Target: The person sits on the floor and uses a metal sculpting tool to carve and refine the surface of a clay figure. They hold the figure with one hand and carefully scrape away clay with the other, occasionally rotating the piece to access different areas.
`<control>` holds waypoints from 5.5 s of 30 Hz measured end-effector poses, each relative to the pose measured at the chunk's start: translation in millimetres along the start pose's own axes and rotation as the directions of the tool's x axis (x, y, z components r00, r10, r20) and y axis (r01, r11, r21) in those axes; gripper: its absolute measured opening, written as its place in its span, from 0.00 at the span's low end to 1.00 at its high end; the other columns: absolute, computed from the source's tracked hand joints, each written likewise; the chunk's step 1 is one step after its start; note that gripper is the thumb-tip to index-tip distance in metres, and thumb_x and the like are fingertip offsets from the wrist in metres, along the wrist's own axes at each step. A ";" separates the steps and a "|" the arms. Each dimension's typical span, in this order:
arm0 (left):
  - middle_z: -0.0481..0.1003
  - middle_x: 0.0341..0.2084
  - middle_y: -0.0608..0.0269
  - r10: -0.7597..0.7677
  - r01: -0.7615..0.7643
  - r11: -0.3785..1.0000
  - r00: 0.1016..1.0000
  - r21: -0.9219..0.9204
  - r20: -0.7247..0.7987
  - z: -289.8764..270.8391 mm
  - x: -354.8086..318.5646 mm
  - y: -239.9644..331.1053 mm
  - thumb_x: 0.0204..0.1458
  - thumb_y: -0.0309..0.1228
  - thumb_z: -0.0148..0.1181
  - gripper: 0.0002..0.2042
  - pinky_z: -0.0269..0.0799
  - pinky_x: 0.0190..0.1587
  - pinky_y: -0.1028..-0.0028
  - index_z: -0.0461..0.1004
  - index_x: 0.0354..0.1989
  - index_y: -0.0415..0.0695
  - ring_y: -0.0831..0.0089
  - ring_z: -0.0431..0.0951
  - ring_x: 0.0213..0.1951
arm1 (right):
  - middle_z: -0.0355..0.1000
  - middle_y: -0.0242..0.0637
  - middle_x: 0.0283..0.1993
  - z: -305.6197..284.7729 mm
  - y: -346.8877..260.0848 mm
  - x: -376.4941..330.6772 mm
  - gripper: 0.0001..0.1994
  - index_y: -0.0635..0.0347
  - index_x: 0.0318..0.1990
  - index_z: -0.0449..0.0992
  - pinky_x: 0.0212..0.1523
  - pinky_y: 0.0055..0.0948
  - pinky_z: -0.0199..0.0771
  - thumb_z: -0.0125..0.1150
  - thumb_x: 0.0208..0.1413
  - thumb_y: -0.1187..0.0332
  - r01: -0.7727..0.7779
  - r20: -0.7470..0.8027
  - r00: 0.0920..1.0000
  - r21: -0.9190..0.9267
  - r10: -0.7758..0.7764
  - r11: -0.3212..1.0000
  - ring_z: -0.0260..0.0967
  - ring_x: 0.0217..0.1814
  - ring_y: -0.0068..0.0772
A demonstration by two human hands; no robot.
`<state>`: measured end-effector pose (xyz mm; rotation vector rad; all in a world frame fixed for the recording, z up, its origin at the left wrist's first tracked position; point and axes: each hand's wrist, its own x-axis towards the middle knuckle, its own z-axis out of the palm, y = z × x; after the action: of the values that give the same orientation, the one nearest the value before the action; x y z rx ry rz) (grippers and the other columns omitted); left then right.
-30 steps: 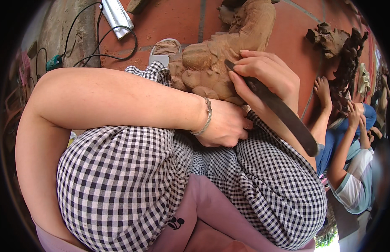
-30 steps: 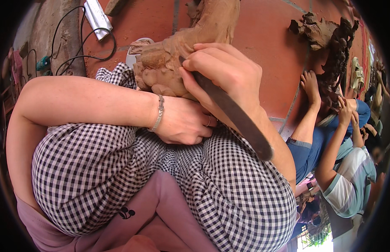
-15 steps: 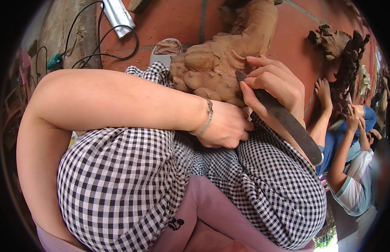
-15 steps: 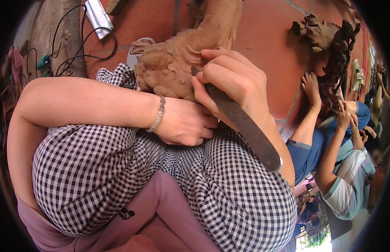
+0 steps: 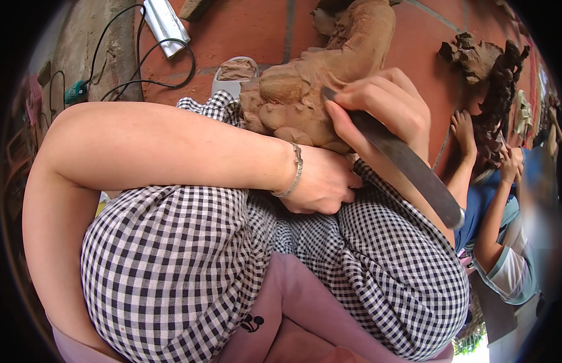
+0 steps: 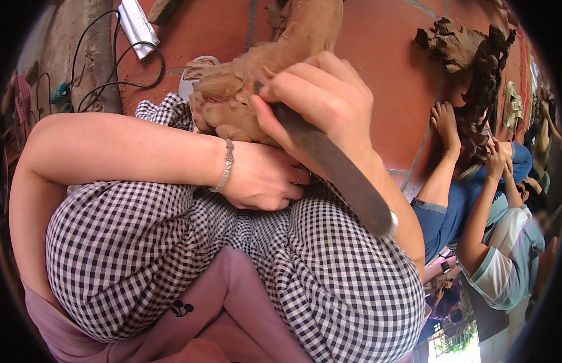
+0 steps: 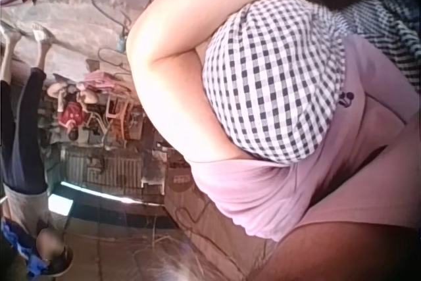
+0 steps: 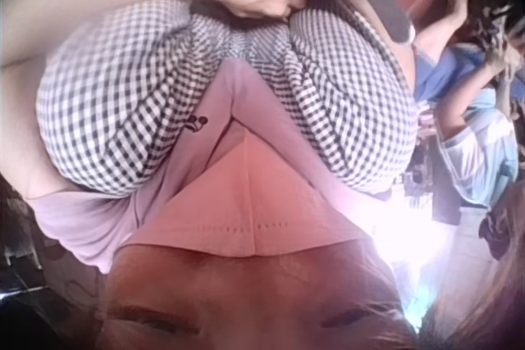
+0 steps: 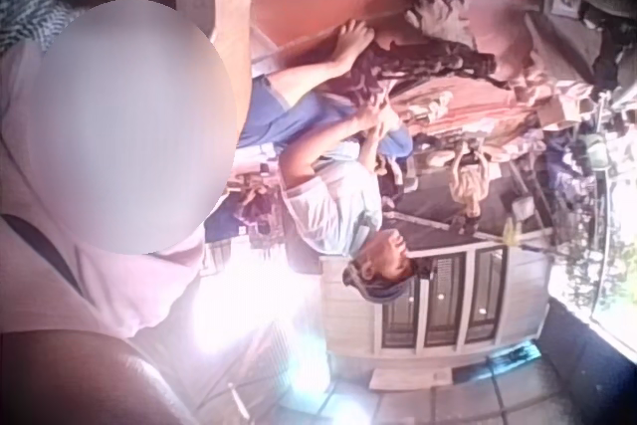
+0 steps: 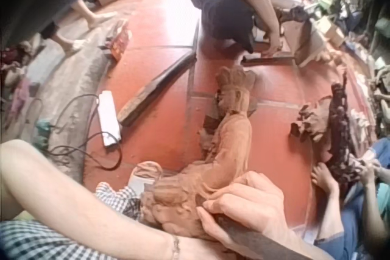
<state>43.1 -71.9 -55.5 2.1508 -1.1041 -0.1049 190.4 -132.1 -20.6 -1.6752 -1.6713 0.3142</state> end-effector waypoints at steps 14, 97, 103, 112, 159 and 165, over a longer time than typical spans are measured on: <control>0.78 0.34 0.63 0.015 -0.016 1.000 0.999 -0.010 -0.050 2.5 -1.0 -4.5 0.39 0.35 0.65 0.08 0.74 0.54 0.60 0.83 0.26 0.45 0.61 0.77 0.48 | 0.77 0.33 0.29 -12.0 6.4 -11.3 0.08 0.57 0.30 0.81 0.36 0.33 0.73 0.73 0.40 0.75 -0.085 0.081 0.994 0.103 0.077 0.991 0.72 0.35 0.38; 0.81 0.42 0.50 -0.027 0.019 0.993 0.997 -0.114 -0.068 -33.9 9.0 -2.6 0.45 0.26 0.66 0.14 0.78 0.50 0.62 0.79 0.41 0.37 0.54 0.81 0.45 | 0.74 0.50 0.26 -42.0 -16.9 -65.2 0.16 0.64 0.36 0.77 0.32 0.41 0.70 0.62 0.64 0.57 -0.434 -0.191 0.797 0.480 0.573 0.763 0.67 0.25 0.41; 0.80 0.43 0.51 -0.040 0.037 0.996 0.998 -0.077 -0.043 -36.0 2.4 -4.6 0.42 0.27 0.65 0.18 0.77 0.51 0.60 0.80 0.45 0.39 0.53 0.80 0.46 | 0.75 0.50 0.27 -43.4 -18.6 -74.1 0.16 0.63 0.35 0.77 0.33 0.40 0.71 0.61 0.64 0.57 -0.457 -0.243 0.790 0.380 0.563 0.804 0.69 0.26 0.43; 0.80 0.38 0.56 0.015 -0.030 0.995 0.987 -0.091 -0.157 -37.3 7.5 -1.0 0.53 0.24 0.64 0.08 0.78 0.47 0.62 0.79 0.41 0.39 0.58 0.80 0.43 | 0.75 0.38 0.26 -48.5 -16.6 -77.7 0.15 0.62 0.35 0.78 0.33 0.33 0.70 0.62 0.64 0.57 -0.555 -0.139 0.764 0.357 0.630 0.752 0.68 0.28 0.26; 0.81 0.33 0.41 -0.374 0.501 -0.305 -0.845 -0.810 -0.382 -12.1 -357.4 -133.6 0.50 0.48 0.63 0.21 0.77 0.48 0.56 0.77 0.37 0.39 0.47 0.83 0.43 | 0.71 0.38 0.31 -20.3 9.8 57.7 0.06 0.63 0.39 0.79 0.28 0.29 0.73 0.67 0.55 0.76 -0.192 0.392 0.910 0.102 0.138 0.976 0.72 0.25 0.33; 0.77 0.51 0.36 -0.406 0.518 -0.612 -0.854 -0.598 -0.325 -2.7 -377.4 -141.3 0.39 0.60 0.70 0.44 0.74 0.59 0.57 0.69 0.57 0.34 0.46 0.79 0.54 | 0.71 0.38 0.31 -8.2 11.0 48.0 0.06 0.59 0.37 0.79 0.29 0.35 0.74 0.68 0.52 0.75 -0.089 0.277 0.956 -0.037 0.095 0.995 0.73 0.29 0.41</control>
<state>-98.2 262.9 -229.6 1.8429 2.1826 0.0124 209.9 -88.3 -6.6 -1.7958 -1.8064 0.6015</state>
